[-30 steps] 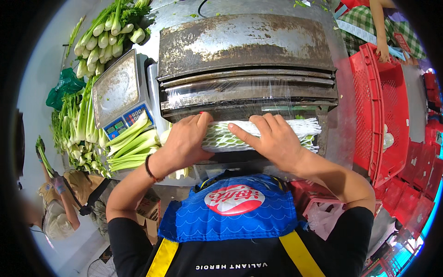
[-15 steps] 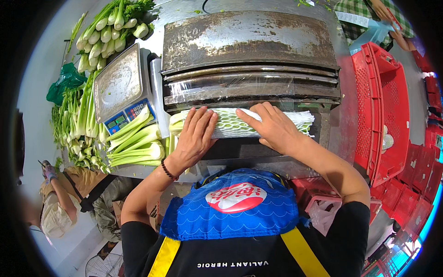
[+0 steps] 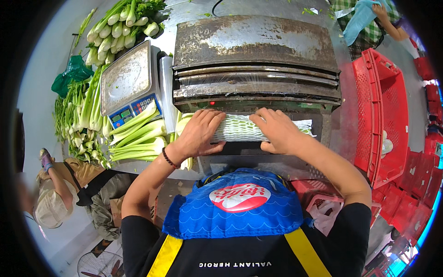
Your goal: The person inserts celery stalks into mesh sleeves, wraps the sleeves in plastic using a heat-sealing machine, and puts the packaged celery into a crate.
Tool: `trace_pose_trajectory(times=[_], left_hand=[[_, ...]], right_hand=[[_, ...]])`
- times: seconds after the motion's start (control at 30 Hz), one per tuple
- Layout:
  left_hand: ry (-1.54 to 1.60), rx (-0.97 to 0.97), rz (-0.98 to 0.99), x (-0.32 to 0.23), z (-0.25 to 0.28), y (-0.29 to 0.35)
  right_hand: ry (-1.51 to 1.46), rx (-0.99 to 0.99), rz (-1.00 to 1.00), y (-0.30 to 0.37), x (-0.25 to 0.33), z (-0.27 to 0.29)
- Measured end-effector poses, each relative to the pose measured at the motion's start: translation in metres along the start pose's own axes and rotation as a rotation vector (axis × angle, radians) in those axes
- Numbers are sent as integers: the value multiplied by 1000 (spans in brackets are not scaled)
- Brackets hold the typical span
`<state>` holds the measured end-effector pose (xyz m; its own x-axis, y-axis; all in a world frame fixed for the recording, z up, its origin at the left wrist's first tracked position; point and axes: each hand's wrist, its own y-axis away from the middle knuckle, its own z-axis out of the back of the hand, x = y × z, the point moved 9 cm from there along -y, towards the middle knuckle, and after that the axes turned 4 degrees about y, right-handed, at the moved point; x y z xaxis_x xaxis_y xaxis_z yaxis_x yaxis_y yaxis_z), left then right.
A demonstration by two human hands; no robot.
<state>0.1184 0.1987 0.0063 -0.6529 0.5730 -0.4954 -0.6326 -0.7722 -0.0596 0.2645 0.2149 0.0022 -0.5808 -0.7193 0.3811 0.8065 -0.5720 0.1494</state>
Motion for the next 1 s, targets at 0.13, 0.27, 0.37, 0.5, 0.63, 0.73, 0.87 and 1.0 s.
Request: trace_pose_trajectory(times=[0.13,0.27,0.37,0.5,0.63,0.73,0.87,1.0], left_hand=[[11,51,-9,2,1,-4],[120,79,40,8,4,-7],[325,358,234,24,-8,2],[-132,-213,110,6,55,31],[-87,-622,262,-27,89,59],[938,-1300,354,-3,83,73],[1547,-920,206,-45,59,-16],[1331,-663,160,-122,12,-75]], right_hand=[[227,-218,0,11,16,11],[14,-103,-54,18,1,-9],[-253,87,-9,15,0,-19],[-1033,344,-149,34,-1,-72],[-1717,431,-208,50,22,-92],[-1814,391,-96,36,60,-65],[-2200,303,-7,40,78,-44],[-2230,-231,-280,101,27,-36]])
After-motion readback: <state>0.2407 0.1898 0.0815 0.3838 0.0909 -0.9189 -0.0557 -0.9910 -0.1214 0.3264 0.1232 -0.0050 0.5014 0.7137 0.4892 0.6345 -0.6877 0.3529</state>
